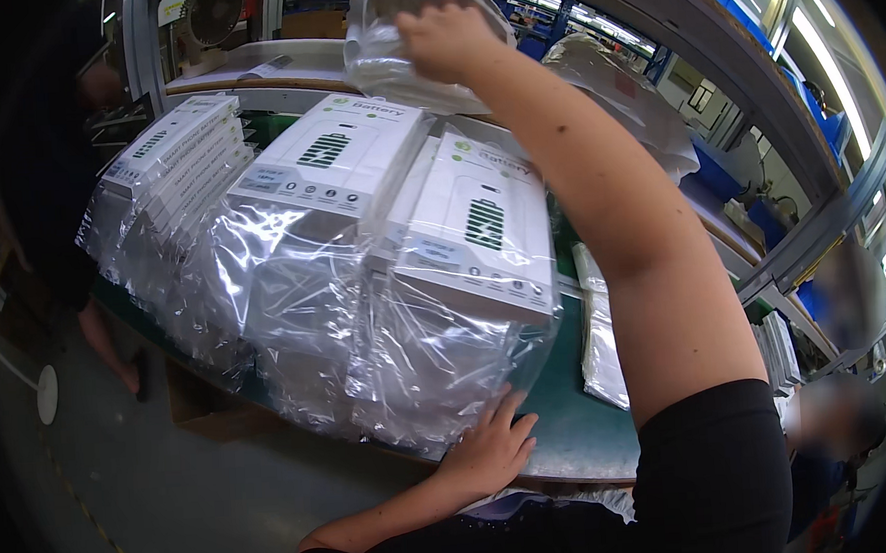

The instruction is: Packing individual battery products into plastic bags and then into larger groups.

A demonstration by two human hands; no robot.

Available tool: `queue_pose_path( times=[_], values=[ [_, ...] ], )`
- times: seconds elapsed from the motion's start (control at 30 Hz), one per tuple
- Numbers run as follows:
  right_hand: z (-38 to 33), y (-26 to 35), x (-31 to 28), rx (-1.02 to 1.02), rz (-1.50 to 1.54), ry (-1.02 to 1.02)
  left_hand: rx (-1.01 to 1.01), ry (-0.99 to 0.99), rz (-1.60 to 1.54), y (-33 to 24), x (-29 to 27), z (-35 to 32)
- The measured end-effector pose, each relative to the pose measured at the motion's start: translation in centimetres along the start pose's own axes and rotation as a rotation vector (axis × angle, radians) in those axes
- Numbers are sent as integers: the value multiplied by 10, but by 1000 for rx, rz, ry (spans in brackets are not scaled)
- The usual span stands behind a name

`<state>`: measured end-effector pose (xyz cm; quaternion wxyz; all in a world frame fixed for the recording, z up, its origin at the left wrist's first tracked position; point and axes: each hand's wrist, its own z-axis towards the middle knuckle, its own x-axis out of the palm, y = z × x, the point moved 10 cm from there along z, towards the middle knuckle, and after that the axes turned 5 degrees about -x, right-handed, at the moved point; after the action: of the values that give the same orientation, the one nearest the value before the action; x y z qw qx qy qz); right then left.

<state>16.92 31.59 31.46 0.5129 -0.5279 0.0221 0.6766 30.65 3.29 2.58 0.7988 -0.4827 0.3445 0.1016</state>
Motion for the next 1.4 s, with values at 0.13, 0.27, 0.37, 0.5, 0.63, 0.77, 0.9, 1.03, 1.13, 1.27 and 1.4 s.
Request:
queue_pose_path(
  times=[0.13,0.27,0.37,0.5,0.63,0.77,0.9,1.03,1.13,1.27,1.4],
  values=[
    [-5,-17,16,127,306,224,41,-50,81,-8,-6,-1],
    [-40,-29,-3,-28,250,-122,62,-48,117,-14,-7,-2],
    [-103,-13,-65,-353,214,-686,59,-41,126,-10,-7,-1],
    [-208,-29,-122,-322,347,-580,38,-54,146,-13,-11,2],
    [-326,-59,-108,-90,265,-279,-3,-139,124,-11,-18,11],
    [-464,-148,-102,662,273,-270,52,-293,121,-37,-24,27],
    [-567,-181,-60,865,-88,107,193,-212,149,-72,8,62],
    [-638,-133,29,848,125,554,329,-59,293,-82,44,91],
    [-625,-109,2,548,-141,264,376,-8,375,-90,55,106],
    [-640,-143,-7,837,56,203,405,68,460,-84,68,120],
    [-639,-143,9,863,83,360,437,104,433,-87,72,130]
  ],
)
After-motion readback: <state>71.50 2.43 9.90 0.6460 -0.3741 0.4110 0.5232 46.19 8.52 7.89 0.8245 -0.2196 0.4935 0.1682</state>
